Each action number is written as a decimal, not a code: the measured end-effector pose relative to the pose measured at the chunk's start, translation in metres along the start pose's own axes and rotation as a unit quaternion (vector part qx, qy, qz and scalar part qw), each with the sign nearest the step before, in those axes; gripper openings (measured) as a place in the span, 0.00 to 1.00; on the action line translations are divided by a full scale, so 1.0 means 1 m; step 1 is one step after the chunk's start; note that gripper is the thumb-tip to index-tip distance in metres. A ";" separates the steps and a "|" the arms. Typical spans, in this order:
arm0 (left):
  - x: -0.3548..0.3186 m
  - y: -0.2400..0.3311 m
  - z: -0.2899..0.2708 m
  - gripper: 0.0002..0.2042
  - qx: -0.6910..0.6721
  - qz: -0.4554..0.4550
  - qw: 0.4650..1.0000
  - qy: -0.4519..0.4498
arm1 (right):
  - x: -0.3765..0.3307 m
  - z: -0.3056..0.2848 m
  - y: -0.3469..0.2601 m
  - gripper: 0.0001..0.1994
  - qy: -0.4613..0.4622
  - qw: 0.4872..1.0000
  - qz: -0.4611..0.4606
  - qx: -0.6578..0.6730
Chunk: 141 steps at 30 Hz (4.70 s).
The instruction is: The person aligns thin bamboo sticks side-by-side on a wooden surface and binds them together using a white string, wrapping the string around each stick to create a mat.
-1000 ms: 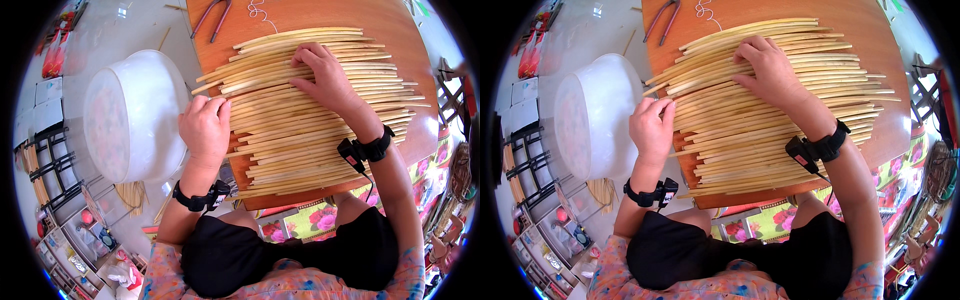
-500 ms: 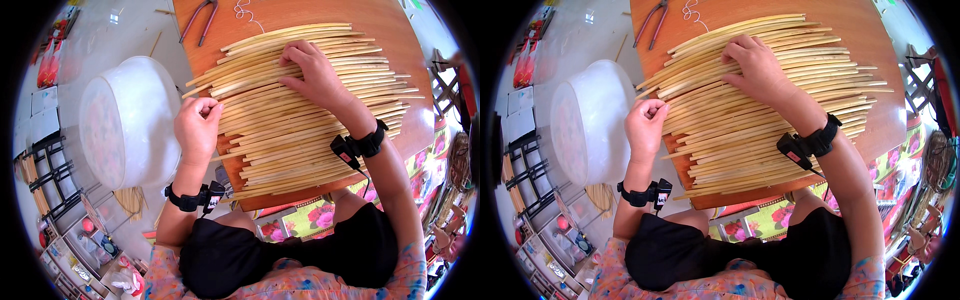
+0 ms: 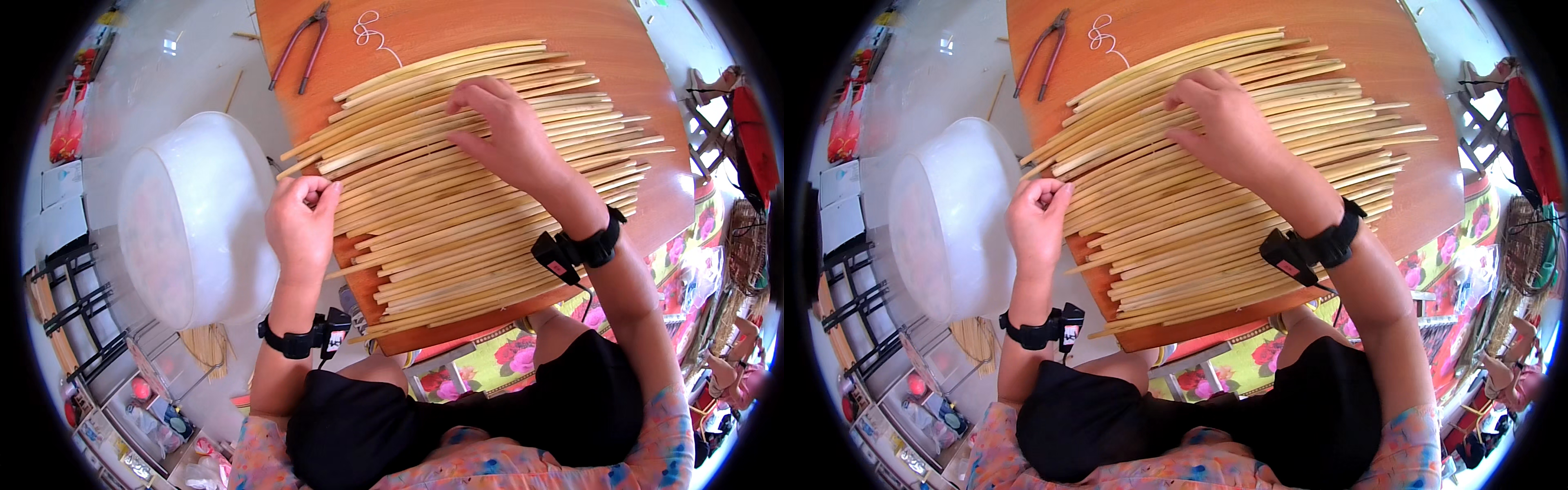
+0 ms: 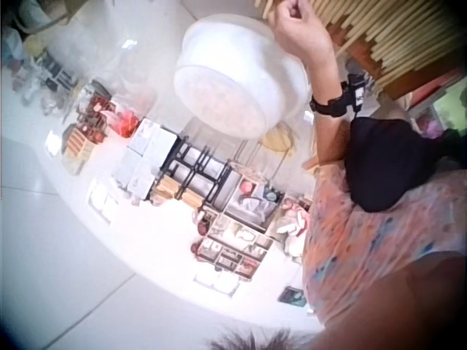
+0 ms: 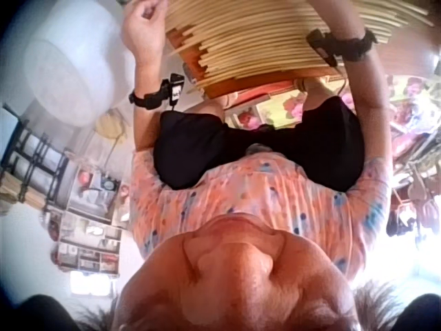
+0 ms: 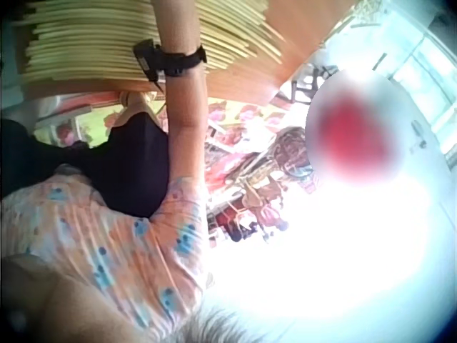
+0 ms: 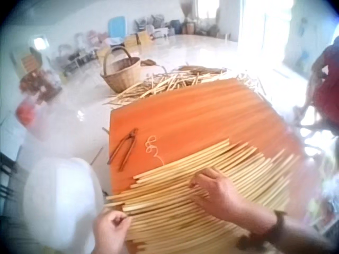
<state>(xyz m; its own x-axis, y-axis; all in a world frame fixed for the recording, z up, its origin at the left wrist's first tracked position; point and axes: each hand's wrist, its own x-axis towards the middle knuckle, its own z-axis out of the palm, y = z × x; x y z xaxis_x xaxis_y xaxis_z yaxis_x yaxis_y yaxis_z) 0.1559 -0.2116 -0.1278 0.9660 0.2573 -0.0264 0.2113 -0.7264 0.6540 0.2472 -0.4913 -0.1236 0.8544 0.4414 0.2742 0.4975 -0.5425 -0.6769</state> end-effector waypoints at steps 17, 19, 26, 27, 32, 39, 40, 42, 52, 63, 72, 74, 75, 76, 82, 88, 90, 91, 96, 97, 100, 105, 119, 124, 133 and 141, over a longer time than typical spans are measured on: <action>0.025 0.062 0.012 0.13 0.127 0.389 0.906 -0.107 | -0.029 0.002 -0.021 0.11 -0.038 0.988 -0.052 -0.143; 0.027 0.064 0.017 0.14 0.146 0.396 0.899 -0.121 | -0.031 0.003 -0.025 0.17 -0.066 0.984 -0.043 -0.157; 0.029 0.060 0.022 0.14 0.167 0.403 0.893 -0.108 | -0.031 -0.003 -0.034 0.20 -0.132 0.977 -0.019 -0.163; 0.029 0.059 0.022 0.13 0.167 0.405 0.893 -0.105 | -0.031 -0.004 -0.036 0.20 -0.139 0.977 -0.016 -0.162; 0.030 0.061 0.022 0.16 0.178 0.413 0.889 -0.090 | -0.033 -0.006 -0.040 0.21 -0.144 0.969 -0.035 -0.196; 0.033 0.061 0.024 0.12 0.180 0.419 0.887 -0.077 | -0.030 -0.002 -0.042 0.24 -0.142 0.971 -0.007 -0.190; 0.033 0.060 0.024 0.11 0.177 0.409 0.892 -0.079 | -0.029 -0.001 -0.041 0.23 -0.143 0.970 -0.011 -0.197; 0.033 0.061 0.027 0.10 0.168 0.391 0.901 -0.082 | -0.026 -0.002 -0.038 0.22 -0.151 0.967 -0.015 -0.203; 0.030 0.058 0.030 0.13 0.124 0.367 0.917 -0.100 | -0.031 0.006 -0.026 0.17 -0.075 0.983 -0.053 -0.156; -0.006 0.037 0.018 0.48 0.180 0.402 0.859 -0.260 | -0.053 -0.009 -0.038 0.39 -0.198 0.953 -0.024 -0.227; -0.004 0.032 0.021 0.50 0.175 0.408 0.859 -0.254 | -0.062 -0.001 -0.030 0.45 -0.211 0.948 -0.012 -0.238; -0.005 0.029 0.021 0.51 0.155 0.399 0.869 -0.247 | -0.064 -0.001 -0.031 0.44 -0.206 0.952 -0.008 -0.225; -0.006 0.028 0.021 0.51 0.144 0.395 0.873 -0.246 | -0.063 -0.002 -0.031 0.44 -0.205 0.952 -0.010 -0.226; -0.005 0.028 0.022 0.51 0.158 0.394 0.873 -0.242 | -0.059 -0.004 -0.031 0.43 -0.204 0.952 -0.013 -0.228; -0.005 0.032 0.021 0.52 0.199 0.382 0.870 -0.241 | -0.059 0.000 -0.031 0.41 -0.201 0.951 -0.009 -0.233; -0.007 0.035 0.020 0.53 0.202 0.352 0.887 -0.222 | -0.056 0.005 -0.040 0.38 -0.175 0.958 0.013 -0.229; -0.005 0.037 0.020 0.54 0.221 0.349 0.886 -0.209 | -0.055 0.007 -0.040 0.38 -0.170 0.958 0.016 -0.229; -0.004 0.039 0.021 0.54 0.222 0.350 0.886 -0.209 | -0.054 0.007 -0.041 0.38 -0.168 0.959 0.019 -0.228; 0.004 0.039 0.024 0.54 0.227 0.355 0.882 -0.210 | -0.051 0.013 -0.040 0.39 -0.170 0.960 0.022 -0.222; 0.003 0.038 0.024 0.54 0.224 0.354 0.884 -0.210 | -0.052 0.017 -0.040 0.40 -0.170 0.960 0.025 -0.221; 0.003 0.036 0.026 0.53 0.217 0.350 0.888 -0.206 | -0.053 0.019 -0.041 0.41 -0.170 0.962 0.035 -0.210; 0.004 0.037 0.028 0.53 0.217 0.341 0.891 -0.204 | -0.050 0.018 -0.043 0.41 -0.171 0.964 0.044 -0.196; -0.002 0.038 0.022 0.48 0.215 0.369 0.878 -0.216 | -0.056 0.017 -0.035 0.41 -0.166 0.960 0.028 -0.223; -0.003 0.034 0.024 0.48 0.217 0.369 0.876 -0.223 | -0.056 0.018 -0.036 0.42 -0.175 0.955 0.030 -0.236; -0.001 0.034 0.023 0.51 0.205 0.362 0.882 -0.221 | -0.054 0.015 -0.036 0.42 -0.167 0.957 0.030 -0.237; 0.001 0.033 0.023 0.53 0.214 0.340 0.895 -0.192 | -0.051 0.013 -0.041 0.39 -0.179 0.953 0.041 -0.239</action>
<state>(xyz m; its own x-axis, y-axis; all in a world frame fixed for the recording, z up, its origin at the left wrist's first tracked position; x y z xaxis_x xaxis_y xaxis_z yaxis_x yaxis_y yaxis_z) 0.1672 -0.2505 -0.1237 0.8554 -0.5162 -0.0434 -0.4874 -0.8304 0.2701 0.1814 -0.4820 -0.1183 0.8296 0.5533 -0.0746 0.5166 -0.8115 -0.2731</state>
